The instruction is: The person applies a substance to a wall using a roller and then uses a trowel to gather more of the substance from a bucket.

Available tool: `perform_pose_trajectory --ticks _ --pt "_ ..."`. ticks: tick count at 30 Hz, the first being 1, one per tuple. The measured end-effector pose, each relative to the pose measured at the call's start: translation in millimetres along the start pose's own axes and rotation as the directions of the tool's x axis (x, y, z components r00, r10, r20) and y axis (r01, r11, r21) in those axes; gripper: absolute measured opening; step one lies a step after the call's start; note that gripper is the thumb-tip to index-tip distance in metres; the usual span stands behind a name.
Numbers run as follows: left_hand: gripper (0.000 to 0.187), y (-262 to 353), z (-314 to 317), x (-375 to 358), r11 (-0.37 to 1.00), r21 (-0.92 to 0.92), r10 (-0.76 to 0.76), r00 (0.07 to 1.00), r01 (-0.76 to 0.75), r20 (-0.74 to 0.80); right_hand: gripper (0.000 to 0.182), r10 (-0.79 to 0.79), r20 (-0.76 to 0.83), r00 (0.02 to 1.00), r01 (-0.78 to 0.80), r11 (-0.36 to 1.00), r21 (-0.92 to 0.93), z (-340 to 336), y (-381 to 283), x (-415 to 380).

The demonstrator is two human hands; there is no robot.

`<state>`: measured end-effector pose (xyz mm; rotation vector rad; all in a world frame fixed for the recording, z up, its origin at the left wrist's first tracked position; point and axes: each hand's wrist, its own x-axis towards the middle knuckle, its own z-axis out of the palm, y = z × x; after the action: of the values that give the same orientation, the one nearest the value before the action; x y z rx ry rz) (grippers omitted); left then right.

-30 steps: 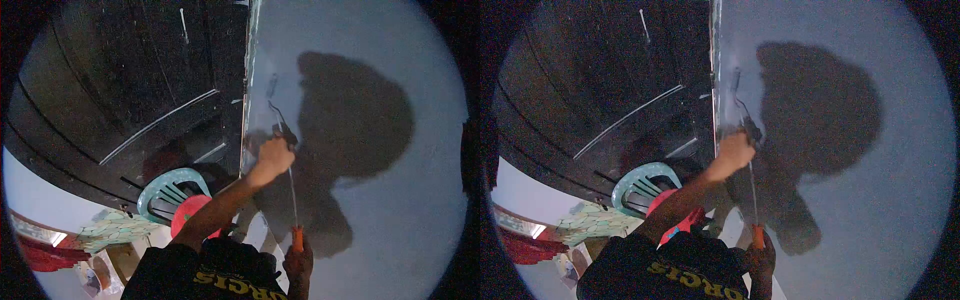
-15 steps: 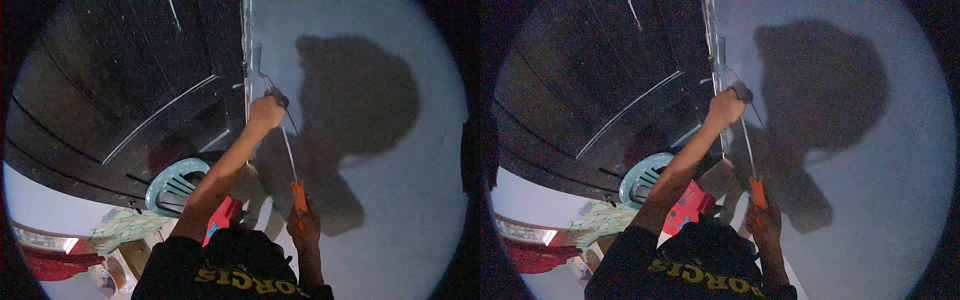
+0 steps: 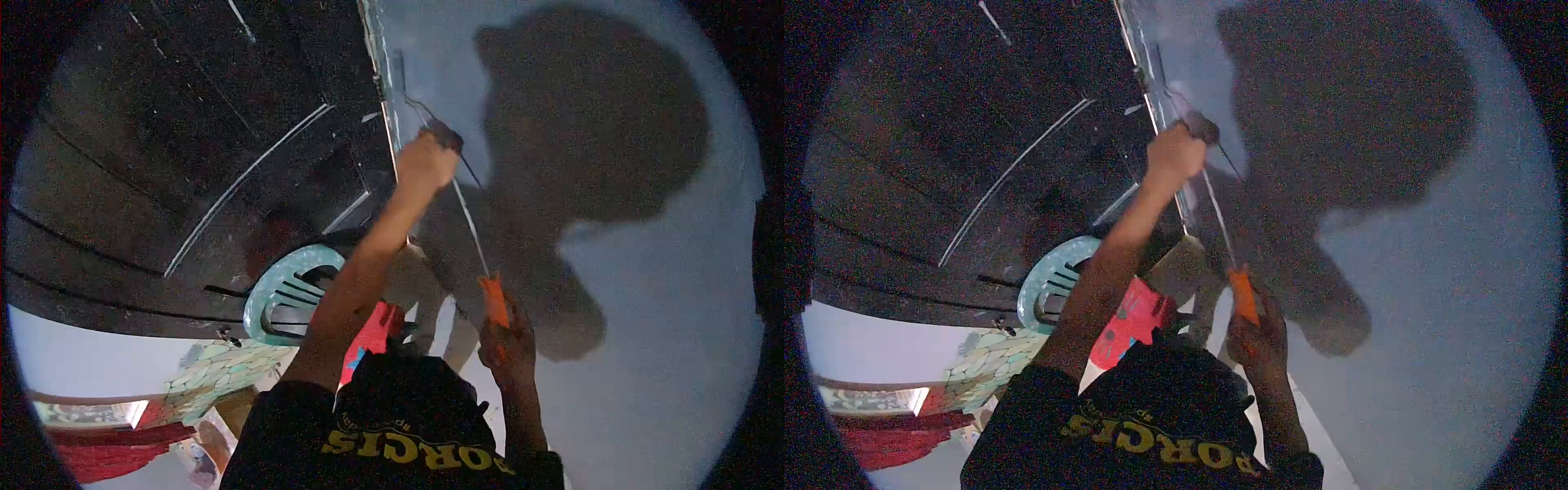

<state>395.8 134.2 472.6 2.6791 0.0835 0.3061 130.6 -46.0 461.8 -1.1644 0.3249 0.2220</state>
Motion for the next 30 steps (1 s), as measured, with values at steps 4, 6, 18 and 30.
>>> perform_pose_trajectory --ticks 4,6,18,30 --pt "0.038 5 -18 -8 0.996 -0.026 -0.086 0.994 0.088 0.066 0.059 -0.006 0.106 0.994 -0.015 0.981 0.192 3 9 -7" --pt "0.040 18 -16 -22 0.995 -0.018 -0.100 0.987 0.103 0.127 0.058 -0.058 -0.022 0.998 0.052 0.975 -0.218 -14 23 -13" --pt "0.037 25 1 -48 0.993 -0.113 -0.022 0.999 0.026 0.038 0.057 0.062 -0.116 0.991 -0.072 0.994 -0.085 -26 17 -28" --pt "0.035 10 17 -50 0.982 -0.175 -0.070 0.997 0.077 0.045 0.054 0.046 -0.140 0.989 -0.038 0.998 0.059 -10 32 -33"
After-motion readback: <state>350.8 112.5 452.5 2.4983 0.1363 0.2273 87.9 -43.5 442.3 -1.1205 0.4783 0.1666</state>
